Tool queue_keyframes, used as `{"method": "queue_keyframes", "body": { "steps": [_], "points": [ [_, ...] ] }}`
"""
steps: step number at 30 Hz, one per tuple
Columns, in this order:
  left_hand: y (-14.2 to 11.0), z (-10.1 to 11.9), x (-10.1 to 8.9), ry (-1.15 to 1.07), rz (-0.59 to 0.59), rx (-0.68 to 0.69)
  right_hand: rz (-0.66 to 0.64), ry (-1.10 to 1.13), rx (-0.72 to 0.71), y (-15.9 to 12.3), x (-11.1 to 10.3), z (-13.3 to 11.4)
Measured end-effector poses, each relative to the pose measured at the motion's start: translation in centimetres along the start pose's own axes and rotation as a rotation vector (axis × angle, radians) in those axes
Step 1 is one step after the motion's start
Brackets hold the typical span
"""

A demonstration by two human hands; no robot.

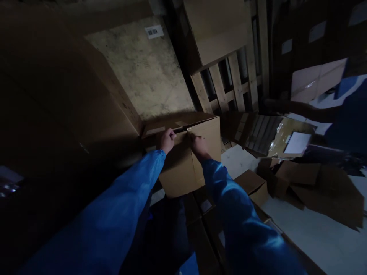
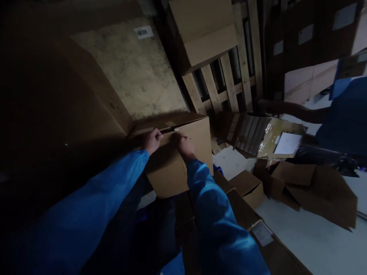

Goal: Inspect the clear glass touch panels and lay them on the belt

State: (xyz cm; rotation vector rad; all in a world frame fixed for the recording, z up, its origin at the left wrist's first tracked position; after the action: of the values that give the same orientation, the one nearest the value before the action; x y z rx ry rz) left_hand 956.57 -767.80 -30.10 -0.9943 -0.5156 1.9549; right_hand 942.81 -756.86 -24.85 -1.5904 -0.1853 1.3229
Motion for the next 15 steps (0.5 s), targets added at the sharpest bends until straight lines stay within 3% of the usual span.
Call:
{"method": "queue_keyframes", "body": {
  "steps": [7, 10, 15],
  "points": [
    [0.3, 0.0, -0.5, -0.01, 0.019, 0.012, -0.236, 0.027, 0.158, -7.4, 10.1, 1.9],
    [0.7, -0.1, -0.3, -0.019, 0.042, 0.016, -0.383, 0.033, 0.215, -13.3, 16.2, 4.0],
    [1.6, 0.2, -1.2, -0.028, 0.076, 0.033, -0.596, 0.081, 0.357, -26.1, 26.3, 8.4]
  ]
}}
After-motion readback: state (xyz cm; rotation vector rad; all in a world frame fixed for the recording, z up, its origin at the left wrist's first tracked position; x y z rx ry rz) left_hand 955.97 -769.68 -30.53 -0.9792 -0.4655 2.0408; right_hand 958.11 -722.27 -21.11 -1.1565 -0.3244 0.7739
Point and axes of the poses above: each hand's wrist, its own y-axis towards the middle knuckle, its own x-axis out of the palm, z = x × y, the point moved 7 cm from there along y, towards the middle knuckle, and after that the axes turned 7 degrees about -y, right-handed, at the moved point
